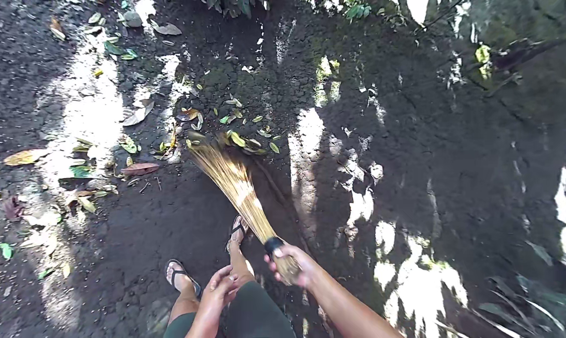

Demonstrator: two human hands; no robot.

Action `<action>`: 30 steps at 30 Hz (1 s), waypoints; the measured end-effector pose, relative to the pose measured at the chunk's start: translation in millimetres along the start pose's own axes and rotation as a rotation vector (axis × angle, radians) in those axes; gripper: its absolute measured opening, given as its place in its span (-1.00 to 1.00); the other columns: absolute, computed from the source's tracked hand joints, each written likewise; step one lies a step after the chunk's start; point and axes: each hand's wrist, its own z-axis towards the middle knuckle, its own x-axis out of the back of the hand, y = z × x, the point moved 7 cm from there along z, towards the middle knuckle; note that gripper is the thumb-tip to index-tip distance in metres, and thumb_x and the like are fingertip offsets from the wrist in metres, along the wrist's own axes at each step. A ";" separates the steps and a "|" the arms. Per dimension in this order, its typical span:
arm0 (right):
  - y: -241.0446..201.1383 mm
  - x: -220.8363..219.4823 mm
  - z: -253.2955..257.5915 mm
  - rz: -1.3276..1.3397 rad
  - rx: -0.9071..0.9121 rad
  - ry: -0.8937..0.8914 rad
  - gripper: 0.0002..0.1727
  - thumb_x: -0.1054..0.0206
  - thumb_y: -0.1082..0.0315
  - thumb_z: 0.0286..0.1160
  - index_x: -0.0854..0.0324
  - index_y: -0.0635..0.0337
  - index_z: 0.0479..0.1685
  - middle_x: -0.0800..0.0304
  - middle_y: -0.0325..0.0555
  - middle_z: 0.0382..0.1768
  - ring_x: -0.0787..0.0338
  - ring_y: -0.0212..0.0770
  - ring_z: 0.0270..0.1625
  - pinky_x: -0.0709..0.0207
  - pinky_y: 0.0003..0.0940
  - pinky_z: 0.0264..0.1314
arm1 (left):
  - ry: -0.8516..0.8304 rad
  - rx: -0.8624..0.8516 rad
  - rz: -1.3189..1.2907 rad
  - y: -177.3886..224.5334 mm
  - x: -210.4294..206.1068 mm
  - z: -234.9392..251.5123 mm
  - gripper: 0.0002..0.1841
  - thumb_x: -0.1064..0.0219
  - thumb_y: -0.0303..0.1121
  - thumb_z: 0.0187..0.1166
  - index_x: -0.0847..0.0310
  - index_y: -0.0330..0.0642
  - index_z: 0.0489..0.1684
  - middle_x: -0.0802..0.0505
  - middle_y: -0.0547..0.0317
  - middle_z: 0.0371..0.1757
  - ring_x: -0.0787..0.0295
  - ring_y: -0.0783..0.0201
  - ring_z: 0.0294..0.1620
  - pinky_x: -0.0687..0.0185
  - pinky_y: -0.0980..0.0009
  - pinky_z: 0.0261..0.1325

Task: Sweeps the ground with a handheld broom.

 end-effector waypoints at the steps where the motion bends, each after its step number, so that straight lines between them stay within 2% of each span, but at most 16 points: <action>1: -1.0 15.4 -23.7 -0.034 0.005 -0.006 -0.14 -0.33 0.28 0.26 -0.10 -0.09 0.71 -0.75 -0.01 -0.15 -0.78 -0.22 -0.38 -0.67 -0.38 -0.45 | -0.006 0.005 0.010 1.7 -4.8 3.1 -0.60 -0.16 -0.39 0.76 -0.44 -0.26 0.52 -0.79 -0.16 0.24 -0.82 0.05 0.10 -0.73 0.15 0.13; 4: 0.9 52.6 -104.1 -0.095 0.079 0.003 0.26 -0.64 0.14 0.04 0.13 -0.29 0.89 -0.78 0.03 -0.12 -0.81 -0.15 -0.37 -0.74 -0.29 -0.39 | -0.035 0.027 0.049 2.8 -19.8 8.5 -0.61 -0.18 -0.37 0.76 -0.47 -0.24 0.51 -0.80 -0.13 0.23 -0.81 0.05 0.14 -0.72 0.12 0.17; 6: 0.3 73.5 -147.1 -0.135 0.176 0.141 0.35 -0.61 0.17 0.04 0.35 -0.29 0.91 -0.78 0.01 -0.14 -0.81 -0.13 -0.37 -0.75 -0.25 -0.40 | -0.043 0.038 0.063 4.7 -29.7 9.9 -0.61 -0.18 -0.38 0.76 -0.47 -0.24 0.50 -0.80 -0.13 0.23 -0.80 0.04 0.16 -0.71 0.10 0.18; 9: -7.8 121.7 -174.0 -0.143 0.273 0.450 0.24 -0.37 0.34 0.22 0.55 -0.22 0.89 -0.72 -0.06 -0.17 -0.82 -0.15 -0.36 -0.76 -0.24 -0.40 | -0.063 0.065 0.061 4.2 -45.7 10.0 -0.60 -0.18 -0.41 0.75 -0.44 -0.28 0.53 -0.77 -0.16 0.23 -0.78 0.03 0.16 -0.69 0.09 0.18; 11: -24.9 165.8 -157.3 -0.036 0.344 0.601 0.03 -0.25 0.36 0.38 0.35 -0.19 0.86 -0.69 -0.08 -0.22 -0.80 -0.18 -0.36 -0.74 -0.27 -0.39 | -0.078 0.076 0.062 3.7 -51.9 8.0 -0.60 -0.18 -0.40 0.76 -0.44 -0.28 0.53 -0.77 -0.16 0.23 -0.78 0.04 0.15 -0.68 0.11 0.19; 12: -39.5 182.9 -138.4 0.032 0.383 0.648 -0.18 -0.19 0.35 0.46 0.10 -0.10 0.77 -0.70 -0.08 -0.25 -0.79 -0.20 -0.36 -0.72 -0.30 -0.39 | -0.079 0.073 0.061 2.9 -52.0 7.9 -0.60 -0.19 -0.39 0.76 -0.44 -0.28 0.53 -0.78 -0.15 0.24 -0.78 0.05 0.15 -0.69 0.12 0.18; 13: -54.8 191.1 -114.7 0.092 0.401 0.685 -0.44 -0.14 0.34 0.56 -0.15 0.02 0.57 -0.72 -0.07 -0.28 -0.79 -0.23 -0.38 -0.72 -0.33 -0.40 | -0.075 0.070 0.059 1.4 -50.2 7.8 -0.60 -0.19 -0.38 0.76 -0.44 -0.28 0.53 -0.78 -0.14 0.25 -0.79 0.05 0.14 -0.70 0.12 0.18; 15: -69.9 172.6 -58.2 0.122 0.326 0.678 -0.68 -0.12 0.33 0.67 -0.35 0.14 0.34 -0.74 -0.05 -0.30 -0.78 -0.21 -0.37 -0.72 -0.30 -0.35 | -0.038 0.065 0.052 -1.4 -41.7 7.3 -0.62 -0.19 -0.39 0.76 -0.46 -0.29 0.50 -0.80 -0.12 0.23 -0.81 0.07 0.11 -0.71 0.14 0.16; 16: -65.9 148.4 -26.6 0.063 0.248 0.599 -0.69 -0.11 0.36 0.66 -0.35 0.14 0.32 -0.74 -0.04 -0.30 -0.78 -0.18 -0.37 -0.71 -0.27 -0.34 | -0.010 0.064 0.047 -2.2 -36.7 7.8 -0.63 -0.18 -0.39 0.76 -0.48 -0.29 0.48 -0.80 -0.13 0.22 -0.80 0.08 0.11 -0.70 0.14 0.15; 17: -55.8 118.6 4.0 -0.027 0.161 0.470 -0.60 -0.12 0.39 0.63 -0.28 0.09 0.42 -0.73 -0.03 -0.28 -0.78 -0.15 -0.33 -0.71 -0.21 -0.29 | 0.017 0.065 0.037 -3.4 -32.3 10.0 -0.63 -0.18 -0.39 0.76 -0.49 -0.28 0.48 -0.79 -0.13 0.22 -0.79 0.07 0.11 -0.69 0.14 0.15; 18: -42.3 87.1 28.9 -0.121 0.072 0.335 -0.37 -0.18 0.41 0.58 -0.12 0.00 0.66 -0.72 0.00 -0.21 -0.79 -0.12 -0.28 -0.71 -0.17 -0.24 | 0.041 0.062 0.032 -5.3 -28.9 13.2 -0.63 -0.17 -0.39 0.76 -0.49 -0.29 0.47 -0.79 -0.14 0.21 -0.80 0.06 0.10 -0.70 0.13 0.14; 20: -19.1 39.0 57.4 -0.230 -0.068 0.089 -0.05 -0.26 0.41 0.48 0.22 -0.18 0.86 -0.69 -0.02 -0.19 -0.78 -0.11 -0.29 -0.71 -0.16 -0.26 | 0.059 0.054 0.032 -6.9 -26.9 17.3 -0.63 -0.17 -0.38 0.76 -0.48 -0.28 0.47 -0.79 -0.14 0.19 -0.81 0.07 0.07 -0.72 0.15 0.11; 21: -16.9 26.4 60.3 -0.237 -0.100 0.002 0.05 -0.29 0.39 0.43 0.34 -0.27 0.90 -0.68 -0.02 -0.20 -0.77 -0.12 -0.31 -0.70 -0.19 -0.30 | 0.053 0.050 0.034 -3.2 -28.6 18.7 -0.63 -0.16 -0.39 0.76 -0.47 -0.29 0.48 -0.79 -0.14 0.20 -0.81 0.07 0.08 -0.72 0.15 0.12; 22: -18.8 22.0 54.4 -0.231 -0.104 -0.055 0.09 -0.30 0.36 0.36 0.36 -0.30 0.90 -0.68 -0.03 -0.20 -0.76 -0.15 -0.33 -0.68 -0.23 -0.35 | 0.043 0.046 0.038 1.2 -30.7 18.6 -0.62 -0.16 -0.39 0.76 -0.46 -0.29 0.49 -0.79 -0.15 0.22 -0.81 0.06 0.09 -0.72 0.14 0.13; 27: -49.6 64.6 -51.9 -0.216 0.067 -0.075 0.29 -0.60 0.17 0.05 0.22 -0.33 0.91 -0.76 0.06 -0.05 -0.81 -0.11 -0.33 -0.76 -0.22 -0.36 | 0.029 0.008 0.050 24.3 -29.2 26.3 -0.61 -0.19 -0.37 0.75 -0.45 -0.27 0.51 -0.77 -0.16 0.27 -0.81 0.03 0.14 -0.73 0.11 0.19; 30: -67.4 107.9 -123.8 -0.268 0.191 0.151 0.36 -0.61 0.20 0.02 0.34 -0.39 0.92 -0.77 0.05 -0.10 -0.81 -0.09 -0.36 -0.77 -0.17 -0.38 | 0.053 0.006 0.012 24.9 -24.4 31.5 -0.61 -0.16 -0.40 0.75 -0.45 -0.27 0.50 -0.78 -0.16 0.23 -0.82 0.05 0.09 -0.74 0.14 0.13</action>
